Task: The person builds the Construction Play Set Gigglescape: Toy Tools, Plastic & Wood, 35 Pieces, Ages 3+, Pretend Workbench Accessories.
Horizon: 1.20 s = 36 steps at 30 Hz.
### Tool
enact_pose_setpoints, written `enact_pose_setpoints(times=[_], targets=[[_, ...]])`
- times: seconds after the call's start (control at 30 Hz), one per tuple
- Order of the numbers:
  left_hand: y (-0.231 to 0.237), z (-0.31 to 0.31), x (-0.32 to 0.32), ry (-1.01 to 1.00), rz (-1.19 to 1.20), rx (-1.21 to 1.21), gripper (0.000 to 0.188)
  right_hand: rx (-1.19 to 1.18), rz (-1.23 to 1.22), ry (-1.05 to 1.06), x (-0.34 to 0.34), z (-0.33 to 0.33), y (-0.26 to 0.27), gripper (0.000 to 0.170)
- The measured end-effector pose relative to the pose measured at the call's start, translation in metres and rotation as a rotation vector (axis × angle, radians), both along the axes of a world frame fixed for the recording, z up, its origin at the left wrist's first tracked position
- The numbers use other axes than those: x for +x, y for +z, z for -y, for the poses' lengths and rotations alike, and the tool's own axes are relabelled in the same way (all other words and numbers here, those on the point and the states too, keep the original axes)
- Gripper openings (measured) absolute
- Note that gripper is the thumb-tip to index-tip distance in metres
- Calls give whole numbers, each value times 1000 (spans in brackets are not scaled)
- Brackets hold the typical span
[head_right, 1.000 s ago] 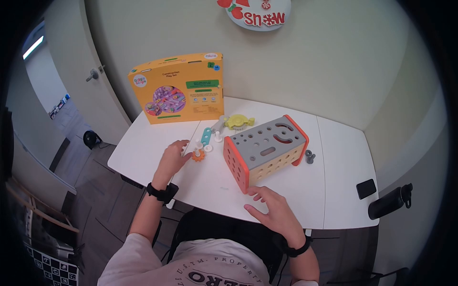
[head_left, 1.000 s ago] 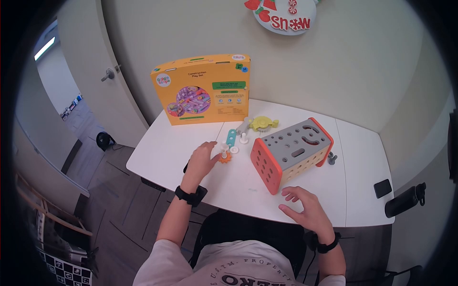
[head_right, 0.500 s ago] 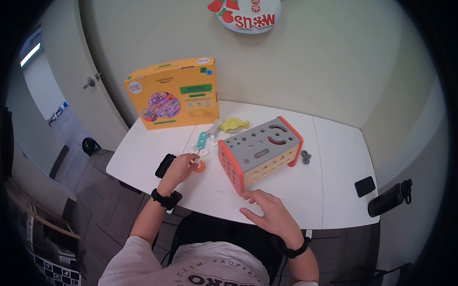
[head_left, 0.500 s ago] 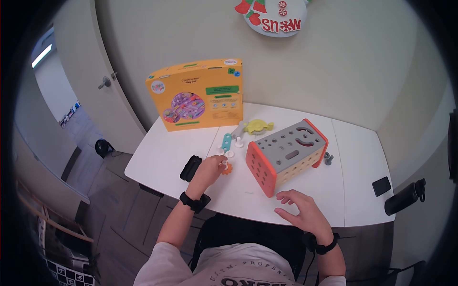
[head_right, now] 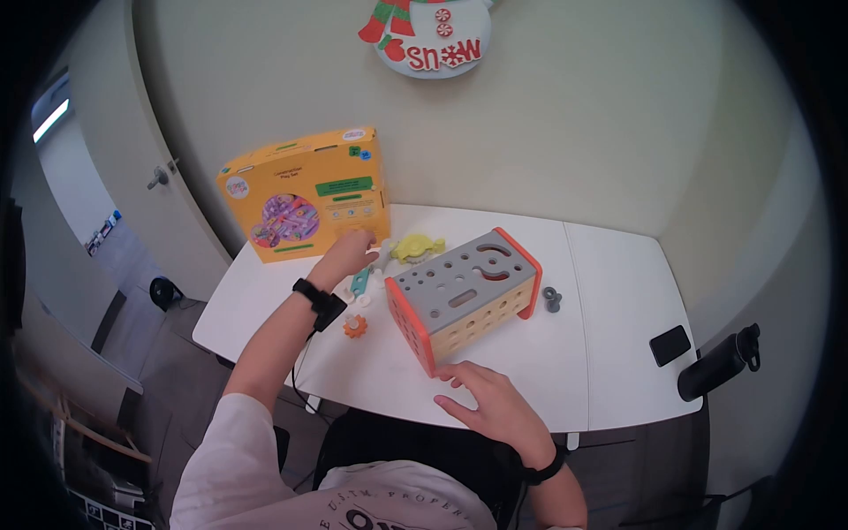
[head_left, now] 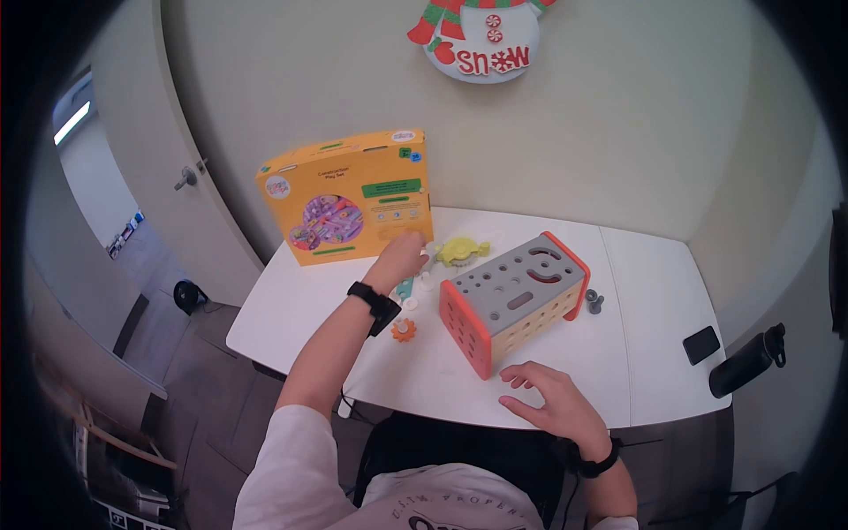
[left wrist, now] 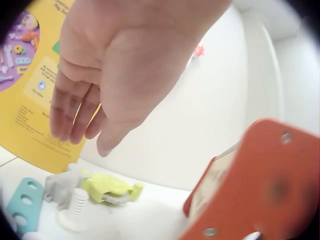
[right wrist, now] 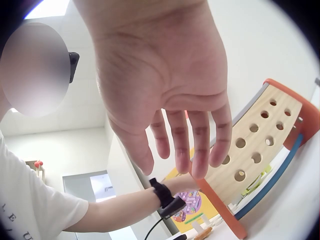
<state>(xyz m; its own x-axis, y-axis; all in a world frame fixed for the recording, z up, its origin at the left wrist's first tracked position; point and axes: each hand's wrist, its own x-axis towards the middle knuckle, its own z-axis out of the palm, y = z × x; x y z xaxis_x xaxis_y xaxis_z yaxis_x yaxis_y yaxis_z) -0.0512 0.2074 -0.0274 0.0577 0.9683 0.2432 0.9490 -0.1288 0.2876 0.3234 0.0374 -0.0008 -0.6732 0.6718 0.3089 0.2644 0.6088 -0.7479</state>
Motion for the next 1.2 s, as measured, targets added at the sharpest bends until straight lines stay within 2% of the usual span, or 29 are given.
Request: enact_pose_setpoints(times=[0.07, 0.2, 0.4, 0.6, 0.7, 0.83, 1.0, 1.1, 1.2], targets=[[-22, -38, -12, -6, -131, 15, 33, 31, 10, 8, 3, 0, 5, 35], [-56, -68, -11, 111, -73, -44, 41, 82, 17, 17, 9, 0, 8, 34], [-71, -81, -1, 160, -17, -103, 35, 11, -42, 21, 16, -1, 12, 32], [-79, -96, -21, 91, -100, 118, 33, 32, -4, 21, 19, -1, 14, 35], [-29, -70, -10, 153, 132, 62, 35, 7, -33, -1, 17, 3, 17, 32], [47, 0, 24, 60, 551, 28, 42, 0, -22, -6, 16, 4, 18, 32], [63, 64, 54, -202, 967, 132, 49, 40, -18, 3, 15, 5, 14, 32], [71, 85, 69, -223, 801, 168, 61, 51, -13, -6, 13, 11, 17, 31], [66, 83, 74, -308, 715, 126, 63, 52, -28, -4, 13, 14, 20, 32]])
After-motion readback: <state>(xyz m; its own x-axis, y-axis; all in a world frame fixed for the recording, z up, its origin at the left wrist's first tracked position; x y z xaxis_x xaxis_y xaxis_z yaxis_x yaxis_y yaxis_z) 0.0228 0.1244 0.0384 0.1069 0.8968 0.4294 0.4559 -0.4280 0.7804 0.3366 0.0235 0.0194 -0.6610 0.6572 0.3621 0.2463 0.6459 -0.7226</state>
